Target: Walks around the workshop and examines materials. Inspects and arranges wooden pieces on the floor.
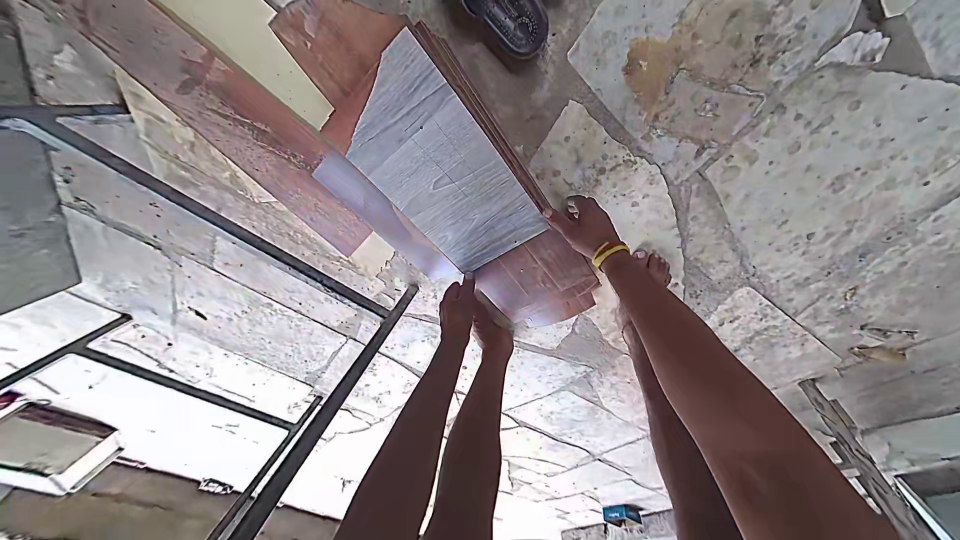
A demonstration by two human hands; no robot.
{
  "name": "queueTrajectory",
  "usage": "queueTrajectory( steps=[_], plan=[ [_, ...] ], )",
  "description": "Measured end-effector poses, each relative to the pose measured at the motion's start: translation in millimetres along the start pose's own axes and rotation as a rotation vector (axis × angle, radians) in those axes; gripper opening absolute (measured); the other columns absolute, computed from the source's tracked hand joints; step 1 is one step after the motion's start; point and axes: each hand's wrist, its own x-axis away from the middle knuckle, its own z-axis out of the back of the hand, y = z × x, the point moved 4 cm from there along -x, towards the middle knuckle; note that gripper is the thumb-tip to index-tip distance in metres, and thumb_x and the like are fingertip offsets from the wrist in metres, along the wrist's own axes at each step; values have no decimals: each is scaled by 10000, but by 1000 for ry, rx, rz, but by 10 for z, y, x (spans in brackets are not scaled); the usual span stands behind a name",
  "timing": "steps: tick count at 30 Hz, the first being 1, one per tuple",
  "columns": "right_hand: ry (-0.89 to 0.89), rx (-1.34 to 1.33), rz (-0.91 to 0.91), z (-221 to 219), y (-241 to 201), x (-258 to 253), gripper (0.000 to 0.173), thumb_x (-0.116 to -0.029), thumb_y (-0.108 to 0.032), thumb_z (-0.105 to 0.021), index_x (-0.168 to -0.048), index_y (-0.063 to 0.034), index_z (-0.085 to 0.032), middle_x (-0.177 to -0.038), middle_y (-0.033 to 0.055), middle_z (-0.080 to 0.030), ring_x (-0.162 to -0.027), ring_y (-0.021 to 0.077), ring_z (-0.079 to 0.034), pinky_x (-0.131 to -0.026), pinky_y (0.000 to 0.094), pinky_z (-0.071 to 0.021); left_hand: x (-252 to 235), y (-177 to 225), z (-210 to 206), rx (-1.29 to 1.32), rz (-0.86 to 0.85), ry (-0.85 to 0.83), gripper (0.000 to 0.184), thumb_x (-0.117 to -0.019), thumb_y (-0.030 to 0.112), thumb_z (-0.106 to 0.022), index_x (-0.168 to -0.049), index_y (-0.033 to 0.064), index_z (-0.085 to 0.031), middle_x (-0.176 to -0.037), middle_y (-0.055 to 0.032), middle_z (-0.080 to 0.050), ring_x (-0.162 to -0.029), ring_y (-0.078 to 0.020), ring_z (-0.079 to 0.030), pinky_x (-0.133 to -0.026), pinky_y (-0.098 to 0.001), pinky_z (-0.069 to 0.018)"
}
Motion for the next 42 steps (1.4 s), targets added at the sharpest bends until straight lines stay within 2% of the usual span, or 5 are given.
queueTrajectory(
  steps=[4,12,27,34,42],
  plan=[
    [0,-1,145,-122,-354,-274,947,-851,-727,-662,-1478,-32,-523,-1443,194,-541,-1292,343,-570,-1061,561,-492,-253,-2,-182,592,150,74,735,-1045,646,-404,-1457,51,-524,-1468,-173,-579,-1369,-284,-549,-1109,-503,-469],
    [250,150,76,-500,-816,-13,970,-806,-661,-760,-1480,-10,-507,-1497,225,-467,-1322,388,-513,-1054,541,-472,-371,102,-160,1164,309,125,842,-1006,714,-396,-1601,126,-294,-1652,-126,-337,-1496,-294,-378,-1164,-555,-384],
    [220,-20,-103,-888,-995,90,1136,-677,-759,-789,-1533,-90,-456,-1541,212,-463,-1423,369,-449,-1101,572,-439,-443,19,328,1501,60,364,371,-1098,325,-454,-1389,96,-477,-1291,-96,-626,-1172,-194,-632,-985,-420,-551],
    [259,-124,-61,-1029,-934,131,1005,-745,-657,-809,-1539,-134,-484,-1565,163,-469,-1452,359,-422,-1113,603,-416,-876,31,394,1511,6,79,558,-1099,496,-357,-1509,120,-389,-1423,-131,-580,-1304,-264,-582,-1062,-565,-499],
    [262,-122,-136,-1163,-957,203,1027,-734,-647,-831,-1494,-43,-497,-1496,216,-504,-1414,367,-455,-1118,533,-439,-131,530,358,1380,-38,96,486,-1136,407,-237,-1454,55,-340,-1290,-117,-569,-1115,-173,-627,-943,-352,-562]
  ],
)
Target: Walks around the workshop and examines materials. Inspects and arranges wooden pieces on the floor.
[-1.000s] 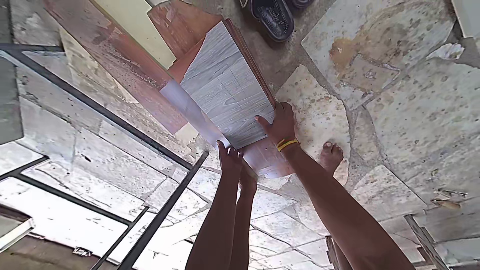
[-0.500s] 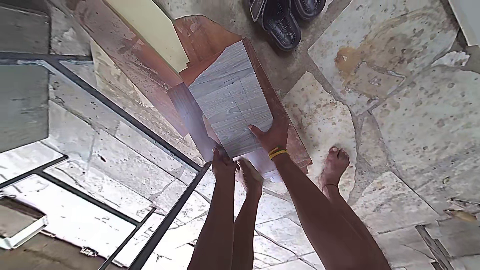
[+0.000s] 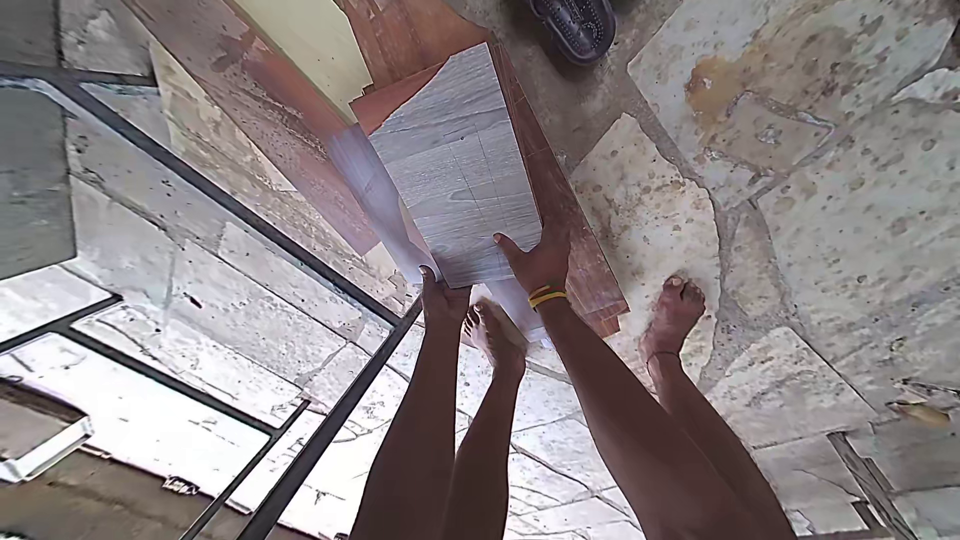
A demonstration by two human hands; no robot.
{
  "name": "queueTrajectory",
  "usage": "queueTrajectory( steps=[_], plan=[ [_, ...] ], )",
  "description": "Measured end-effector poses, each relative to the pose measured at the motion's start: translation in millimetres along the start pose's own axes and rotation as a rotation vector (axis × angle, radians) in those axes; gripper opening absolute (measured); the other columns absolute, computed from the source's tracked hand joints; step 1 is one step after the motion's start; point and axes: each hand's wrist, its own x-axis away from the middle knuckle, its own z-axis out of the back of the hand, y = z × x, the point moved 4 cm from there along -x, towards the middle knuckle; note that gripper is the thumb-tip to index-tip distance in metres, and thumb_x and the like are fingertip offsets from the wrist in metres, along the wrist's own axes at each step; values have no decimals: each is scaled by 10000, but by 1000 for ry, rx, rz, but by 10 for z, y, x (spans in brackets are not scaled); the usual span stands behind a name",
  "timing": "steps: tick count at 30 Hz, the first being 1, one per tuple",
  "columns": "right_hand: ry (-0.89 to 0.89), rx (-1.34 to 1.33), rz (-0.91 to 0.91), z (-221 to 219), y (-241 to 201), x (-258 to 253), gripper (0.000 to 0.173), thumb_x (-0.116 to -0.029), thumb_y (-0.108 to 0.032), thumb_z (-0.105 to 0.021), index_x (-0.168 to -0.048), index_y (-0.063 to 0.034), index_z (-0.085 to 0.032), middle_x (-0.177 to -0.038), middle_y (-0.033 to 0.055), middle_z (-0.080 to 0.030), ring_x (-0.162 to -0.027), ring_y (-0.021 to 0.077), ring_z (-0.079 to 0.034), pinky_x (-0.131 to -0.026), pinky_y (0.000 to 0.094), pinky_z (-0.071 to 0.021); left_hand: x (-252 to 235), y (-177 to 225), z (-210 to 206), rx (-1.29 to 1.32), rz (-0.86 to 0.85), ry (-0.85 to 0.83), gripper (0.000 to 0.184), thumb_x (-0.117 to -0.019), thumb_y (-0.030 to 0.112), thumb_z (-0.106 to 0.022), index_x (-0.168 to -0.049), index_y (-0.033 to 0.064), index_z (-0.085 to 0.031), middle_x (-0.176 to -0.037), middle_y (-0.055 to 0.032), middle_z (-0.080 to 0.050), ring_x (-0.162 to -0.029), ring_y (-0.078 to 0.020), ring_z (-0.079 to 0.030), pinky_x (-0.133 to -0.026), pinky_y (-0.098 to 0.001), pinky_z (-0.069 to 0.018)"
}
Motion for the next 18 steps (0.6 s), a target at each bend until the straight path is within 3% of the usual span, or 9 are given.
queueTrajectory(
  steps=[3,5,8,10,12,15,18],
  plan=[
    [-15,-55,-21,35,21,-70,1022,-692,-633,-873,-1442,-39,-514,-1414,210,-563,-1310,358,-551,-1053,544,-492,-21,60,104,-69,-14,-39,486,-1139,392,-232,-1480,59,-323,-1325,-121,-553,-1141,-183,-615,-958,-367,-554],
    [-75,-55,-30,77,11,-145,1067,-671,-653,-875,-1446,-31,-486,-1387,219,-578,-1273,361,-579,-1020,569,-504,-323,1,427,-57,15,-91,468,-1127,412,-313,-1450,89,-417,-1319,-135,-623,-1171,-247,-649,-955,-469,-568],
    [-268,-114,22,186,-32,-237,932,-726,-574,-893,-1401,-26,-558,-1288,208,-661,-1221,329,-626,-1056,550,-488,-374,-19,602,-31,25,-92,330,-1110,272,-441,-1382,88,-472,-1252,-149,-648,-1132,-286,-664,-925,-526,-573],
    [-431,-114,26,248,-74,-264,713,-786,-517,-875,-1267,-33,-668,-1151,173,-724,-1113,280,-682,-1008,512,-515,-271,-15,592,-33,28,-73,285,-1087,181,-496,-1348,66,-486,-1202,-157,-659,-1074,-284,-681,-896,-506,-587],
    [-524,-170,5,287,-61,-256,632,-816,-430,-876,-1246,-17,-665,-1121,163,-724,-1062,241,-691,-987,459,-532,-138,8,555,-23,42,-65,270,-1076,146,-515,-1329,55,-496,-1173,-159,-665,-1037,-277,-690,-868,-481,-599],
    [-573,-341,36,368,-43,-178,641,-780,-247,-913,-1303,-26,-616,-1129,144,-727,-1015,196,-715,-940,385,-584,96,55,422,27,48,-52,219,-1080,157,-494,-1281,74,-521,-1117,-131,-686,-984,-245,-708,-820,-439,-616],
    [-604,-383,132,604,-186,-10,703,-747,-189,-917,-1339,-22,-578,-1195,153,-697,-1060,195,-699,-961,373,-579,389,149,305,91,51,-27,213,-1079,184,-495,-1264,87,-534,-1107,-122,-690,-963,-227,-711,-778,-414,-617]
  ],
)
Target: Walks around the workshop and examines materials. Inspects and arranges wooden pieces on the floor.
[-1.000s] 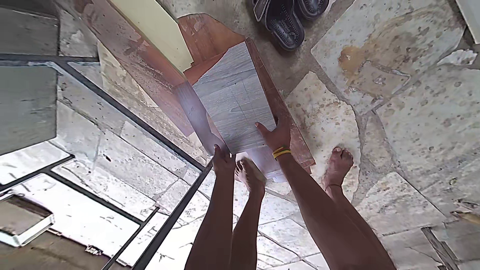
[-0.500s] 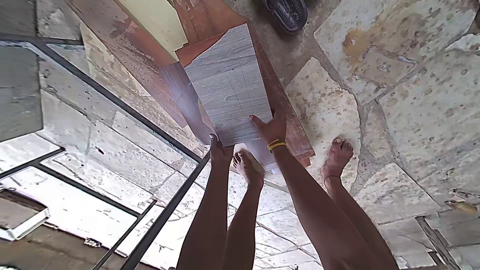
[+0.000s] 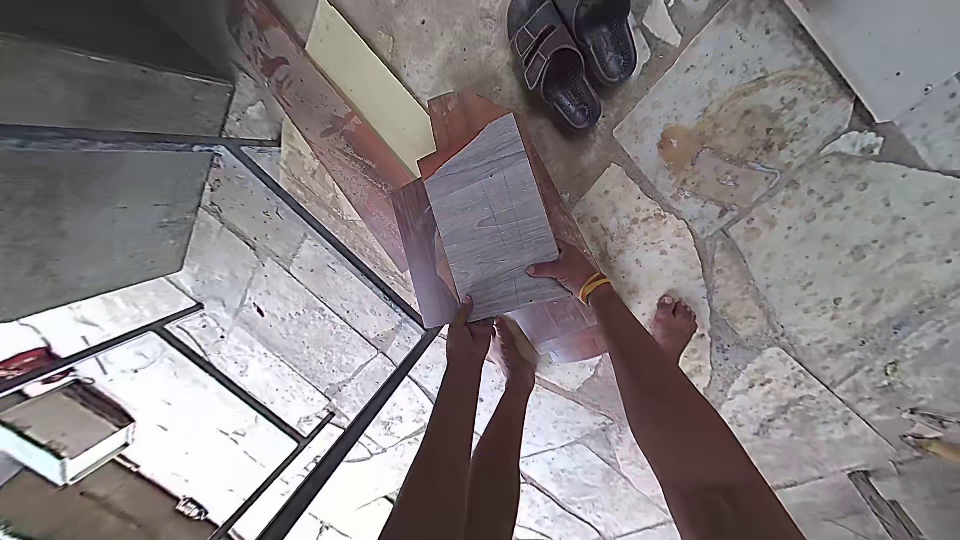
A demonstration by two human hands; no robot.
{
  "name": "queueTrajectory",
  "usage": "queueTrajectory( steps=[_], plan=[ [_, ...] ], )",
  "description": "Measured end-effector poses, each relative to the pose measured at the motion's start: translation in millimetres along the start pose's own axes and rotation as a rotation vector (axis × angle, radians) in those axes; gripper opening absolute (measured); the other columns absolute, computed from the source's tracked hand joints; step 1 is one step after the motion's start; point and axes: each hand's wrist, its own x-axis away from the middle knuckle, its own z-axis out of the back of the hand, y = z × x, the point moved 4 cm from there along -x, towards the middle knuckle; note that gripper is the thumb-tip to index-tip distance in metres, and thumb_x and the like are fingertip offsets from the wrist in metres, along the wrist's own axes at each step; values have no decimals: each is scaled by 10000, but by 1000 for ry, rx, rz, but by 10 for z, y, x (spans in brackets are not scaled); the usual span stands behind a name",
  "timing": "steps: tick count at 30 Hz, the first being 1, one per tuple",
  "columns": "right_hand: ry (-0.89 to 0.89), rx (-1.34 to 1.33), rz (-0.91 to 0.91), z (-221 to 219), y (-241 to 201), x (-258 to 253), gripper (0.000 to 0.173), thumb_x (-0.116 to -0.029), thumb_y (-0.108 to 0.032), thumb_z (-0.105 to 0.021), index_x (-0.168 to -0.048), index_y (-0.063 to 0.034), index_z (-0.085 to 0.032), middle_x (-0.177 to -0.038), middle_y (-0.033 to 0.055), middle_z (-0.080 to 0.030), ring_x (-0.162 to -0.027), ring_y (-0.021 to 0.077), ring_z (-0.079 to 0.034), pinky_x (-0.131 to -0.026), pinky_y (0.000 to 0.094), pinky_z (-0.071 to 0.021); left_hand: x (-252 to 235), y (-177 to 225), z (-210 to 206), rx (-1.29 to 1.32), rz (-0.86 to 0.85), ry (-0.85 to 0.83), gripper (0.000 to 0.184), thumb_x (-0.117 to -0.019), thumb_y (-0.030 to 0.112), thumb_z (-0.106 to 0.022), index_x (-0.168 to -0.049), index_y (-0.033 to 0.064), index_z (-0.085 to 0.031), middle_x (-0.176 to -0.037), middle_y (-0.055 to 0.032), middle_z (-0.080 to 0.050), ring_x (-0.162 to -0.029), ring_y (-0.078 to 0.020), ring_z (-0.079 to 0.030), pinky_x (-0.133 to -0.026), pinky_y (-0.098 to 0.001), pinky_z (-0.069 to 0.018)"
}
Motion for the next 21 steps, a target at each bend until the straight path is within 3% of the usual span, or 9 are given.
queueTrajectory(
  steps=[2,6,10,11,13,16,18,21],
  plan=[
    [9,41,30,17,-210,260,661,-746,-207,-918,-1288,7,-606,-1171,159,-703,-1047,198,-700,-966,380,-574,292,59,-39,29,19,-7,224,-1079,201,-494,-1267,86,-533,-1116,-127,-688,-960,-224,-711,-770,-408,-617],
    [79,38,-22,115,-481,1048,553,-741,-192,-919,-1171,22,-646,-1022,148,-740,-916,215,-735,-876,406,-609,1060,156,-116,60,113,-47,275,-1057,230,-518,-1288,83,-542,-1140,-156,-687,-943,-244,-717,-746,-405,-620],
    [180,-96,-98,230,-271,2295,503,-757,-134,-906,-1164,25,-657,-1004,150,-748,-907,224,-739,-865,409,-616,2257,147,-92,30,181,40,287,-1036,199,-548,-1303,95,-539,-1181,-159,-670,-1012,-264,-692,-800,-439,-598],
    [216,-121,-119,262,-198,2688,515,-737,-130,-918,-1161,19,-666,-1005,147,-746,-910,219,-731,-861,405,-608,2582,113,-10,13,213,60,306,-1029,190,-563,-1320,102,-535,-1207,-157,-659,-1050,-269,-675,-840,-455,-586],
    [277,-138,-115,403,-25,3345,592,-644,-177,-934,-1156,-16,-684,-1022,135,-744,-936,221,-729,-861,420,-609,3121,-2,134,-37,279,40,314,-1013,189,-598,-1310,99,-547,-1185,-152,-673,-1019,-258,-685,-821,-432,-591],
    [273,-229,-154,501,178,4480,562,-737,-114,-903,-1212,28,-640,-1003,176,-761,-890,276,-761,-826,453,-646,4080,-158,433,-11,412,7,293,-977,127,-616,-1259,61,-569,-1099,-198,-691,-891,-284,-699,-734,-432,-596],
    [294,-226,-210,621,186,5153,538,-773,-96,-880,-1236,26,-634,-1004,183,-758,-883,285,-757,-822,456,-640,4711,-251,494,-43,485,-62,231,-1002,128,-565,-1224,63,-557,-1036,-177,-686,-824,-248,-683,-704,-390,-584],
    [333,-186,-268,755,225,5951,482,-817,-103,-850,-1227,25,-632,-995,187,-756,-891,289,-756,-817,457,-637,5444,-417,649,-58,495,-108,220,-992,97,-592,-1197,20,-579,-980,-188,-701,-752,-234,-691,-670,-365,-594]
  ],
)
